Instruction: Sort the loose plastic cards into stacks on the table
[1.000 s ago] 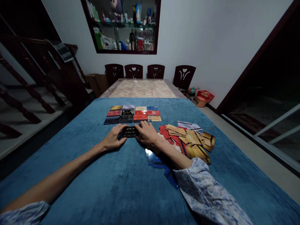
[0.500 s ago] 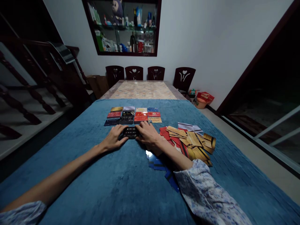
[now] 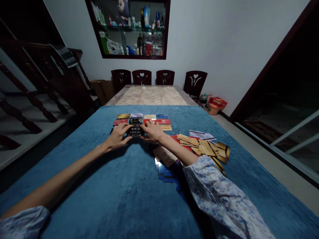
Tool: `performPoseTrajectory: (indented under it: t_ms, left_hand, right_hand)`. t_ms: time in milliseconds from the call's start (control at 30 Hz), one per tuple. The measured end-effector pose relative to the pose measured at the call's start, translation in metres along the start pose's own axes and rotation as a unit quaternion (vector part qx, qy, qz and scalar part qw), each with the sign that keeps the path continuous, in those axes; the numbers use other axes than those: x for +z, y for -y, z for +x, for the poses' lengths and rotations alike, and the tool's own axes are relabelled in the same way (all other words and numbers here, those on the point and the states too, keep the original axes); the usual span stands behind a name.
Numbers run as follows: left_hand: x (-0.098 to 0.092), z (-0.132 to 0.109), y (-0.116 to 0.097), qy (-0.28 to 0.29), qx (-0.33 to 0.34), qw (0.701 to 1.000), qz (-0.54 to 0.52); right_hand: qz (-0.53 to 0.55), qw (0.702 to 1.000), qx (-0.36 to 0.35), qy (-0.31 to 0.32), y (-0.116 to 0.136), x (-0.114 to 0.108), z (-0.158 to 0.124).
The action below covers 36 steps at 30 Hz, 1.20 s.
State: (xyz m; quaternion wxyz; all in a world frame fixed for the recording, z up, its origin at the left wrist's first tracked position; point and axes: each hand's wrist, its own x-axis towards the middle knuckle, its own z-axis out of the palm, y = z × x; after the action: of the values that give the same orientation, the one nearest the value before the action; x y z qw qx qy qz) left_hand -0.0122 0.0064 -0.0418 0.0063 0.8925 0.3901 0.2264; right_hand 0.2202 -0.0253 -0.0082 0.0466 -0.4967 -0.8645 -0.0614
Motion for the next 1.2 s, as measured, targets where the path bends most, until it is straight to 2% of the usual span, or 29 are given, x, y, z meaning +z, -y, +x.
performPoseTrajectory:
  t_ms: [233, 400, 567, 867, 1200]
  left_hand:
    - [-0.002, 0.025, 0.024, 0.035, -0.030, 0.999, 0.012]
    - [-0.002, 0.040, 0.046, 0.080, -0.043, 0.996, 0.016]
    - [0.002, 0.050, 0.062, 0.099, -0.052, 0.993, 0.024]
    - [0.006, 0.054, 0.072, 0.113, -0.062, 0.991, 0.021]
    - [0.010, 0.049, 0.071, 0.118, -0.069, 0.991, 0.009]
  right_hand:
    - [0.001, 0.999, 0.020, 0.049, -0.004, -0.013, 0.032]
    - [-0.002, 0.997, 0.029, 0.074, -0.008, -0.013, 0.054]
    - [-0.005, 0.996, 0.025, 0.085, -0.009, -0.010, 0.067]
    - [0.010, 0.995, 0.021, 0.096, -0.018, 0.004, 0.085]
    - [0.025, 0.994, 0.005, 0.106, -0.019, 0.001, 0.080]
